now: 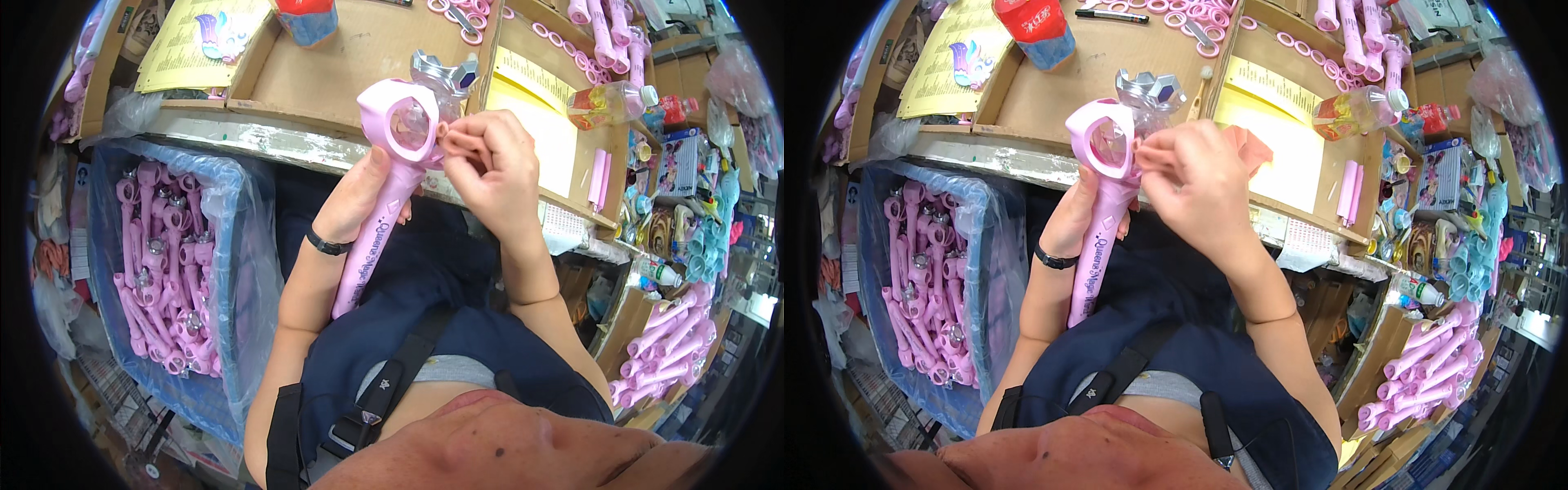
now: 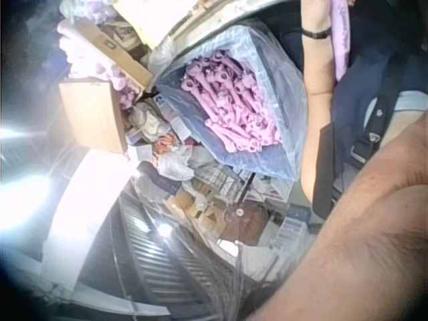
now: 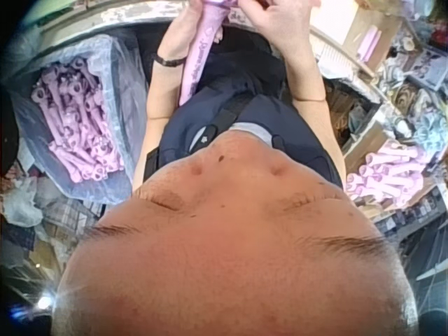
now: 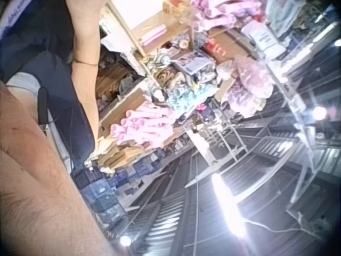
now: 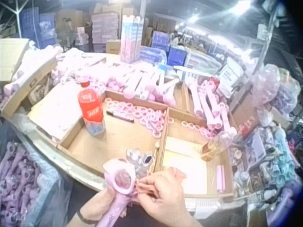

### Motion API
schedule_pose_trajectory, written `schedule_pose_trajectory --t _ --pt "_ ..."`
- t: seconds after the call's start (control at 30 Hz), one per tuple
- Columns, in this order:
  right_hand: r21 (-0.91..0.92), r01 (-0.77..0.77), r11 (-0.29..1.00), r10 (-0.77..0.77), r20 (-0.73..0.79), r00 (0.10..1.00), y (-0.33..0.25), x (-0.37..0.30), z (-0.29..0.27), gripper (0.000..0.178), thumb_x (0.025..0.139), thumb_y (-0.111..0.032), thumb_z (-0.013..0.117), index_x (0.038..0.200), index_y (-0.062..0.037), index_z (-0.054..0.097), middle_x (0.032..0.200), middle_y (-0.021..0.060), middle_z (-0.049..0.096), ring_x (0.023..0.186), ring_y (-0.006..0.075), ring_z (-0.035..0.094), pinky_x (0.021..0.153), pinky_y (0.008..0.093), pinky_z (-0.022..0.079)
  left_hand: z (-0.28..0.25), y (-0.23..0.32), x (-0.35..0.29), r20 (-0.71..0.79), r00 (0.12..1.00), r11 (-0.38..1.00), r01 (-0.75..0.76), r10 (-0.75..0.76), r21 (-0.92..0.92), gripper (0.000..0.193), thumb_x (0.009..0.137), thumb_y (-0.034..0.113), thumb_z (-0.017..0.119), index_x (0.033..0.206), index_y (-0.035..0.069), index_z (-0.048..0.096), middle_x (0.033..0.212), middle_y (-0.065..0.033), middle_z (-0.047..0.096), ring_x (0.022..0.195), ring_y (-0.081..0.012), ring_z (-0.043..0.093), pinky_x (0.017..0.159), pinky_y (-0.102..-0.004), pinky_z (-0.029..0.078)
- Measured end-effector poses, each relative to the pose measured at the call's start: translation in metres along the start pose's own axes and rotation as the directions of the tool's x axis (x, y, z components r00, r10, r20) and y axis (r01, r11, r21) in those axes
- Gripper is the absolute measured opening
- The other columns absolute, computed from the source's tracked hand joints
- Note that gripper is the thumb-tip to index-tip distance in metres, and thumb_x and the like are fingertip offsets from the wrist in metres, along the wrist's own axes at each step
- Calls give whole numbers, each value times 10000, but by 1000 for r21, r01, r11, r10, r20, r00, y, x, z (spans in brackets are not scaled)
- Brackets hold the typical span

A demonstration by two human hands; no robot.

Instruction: The person assembles pink plastic wands by inserting small metal pieces into the top, wiping the wand with a cloth, and testing the light function. The person handles multiple wands one at a time, using a small metal tool and a cloth.

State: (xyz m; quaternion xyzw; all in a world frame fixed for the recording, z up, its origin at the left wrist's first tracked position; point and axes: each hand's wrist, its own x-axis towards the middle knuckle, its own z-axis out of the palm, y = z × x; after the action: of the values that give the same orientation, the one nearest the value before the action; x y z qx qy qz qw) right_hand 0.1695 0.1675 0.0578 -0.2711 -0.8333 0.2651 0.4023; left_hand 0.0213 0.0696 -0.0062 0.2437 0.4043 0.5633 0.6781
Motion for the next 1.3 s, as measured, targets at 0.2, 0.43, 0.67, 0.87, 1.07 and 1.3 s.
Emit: schedule_pose_trajectory --t 0.2,0.43,0.67,0.87,1.07,1.3 --pt "8 -62 998 62 37 997 3 -2 0 174 692 33 653 852 8 590 861 110 557 754 190 624 670 276 546 0 0 1 0 1000 1000 29 -29 -12 750 844 691 368 1090 -2 513 811 -104 602 557 -145 593 484 -234 489" --pt "94 -182 979 181 17 983 4 -8 3 139 699 103 599 807 35 543 833 65 515 713 105 574 625 195 460 4 2 -2 -66 998 998 -7 11 55 736 845 678 396 1082 -8 514 824 -96 596 571 -123 591 495 -226 490" --pt "303 -284 910 300 -8 954 0 -12 11 164 716 121 582 820 31 493 841 41 472 748 74 560 658 161 436 9 6 -4 -109 993 997 -40 48 71 719 844 661 432 1085 -12 509 832 -89 589 582 -117 588 508 -219 491" --pt "217 -188 958 228 -177 957 2 -18 25 191 722 130 593 832 23 479 874 48 447 654 46 449 676 166 434 8 3 -6 -115 993 998 -35 41 52 720 844 658 439 1086 -16 509 832 -85 579 589 -118 585 517 -221 496" --pt "242 -211 947 244 -112 963 7 -26 27 224 686 79 656 866 39 528 930 106 472 786 153 601 670 245 570 6 1 -7 -135 990 998 -31 37 51 719 846 658 436 1084 -16 509 837 -89 577 595 -122 587 516 -222 495" --pt "324 -254 911 313 -143 939 3 -15 26 169 741 104 621 819 25 494 838 24 465 651 21 438 597 142 394 6 2 -5 -112 992 996 -44 52 72 730 849 666 415 1097 -15 501 836 -99 585 586 -124 586 510 -220 488"
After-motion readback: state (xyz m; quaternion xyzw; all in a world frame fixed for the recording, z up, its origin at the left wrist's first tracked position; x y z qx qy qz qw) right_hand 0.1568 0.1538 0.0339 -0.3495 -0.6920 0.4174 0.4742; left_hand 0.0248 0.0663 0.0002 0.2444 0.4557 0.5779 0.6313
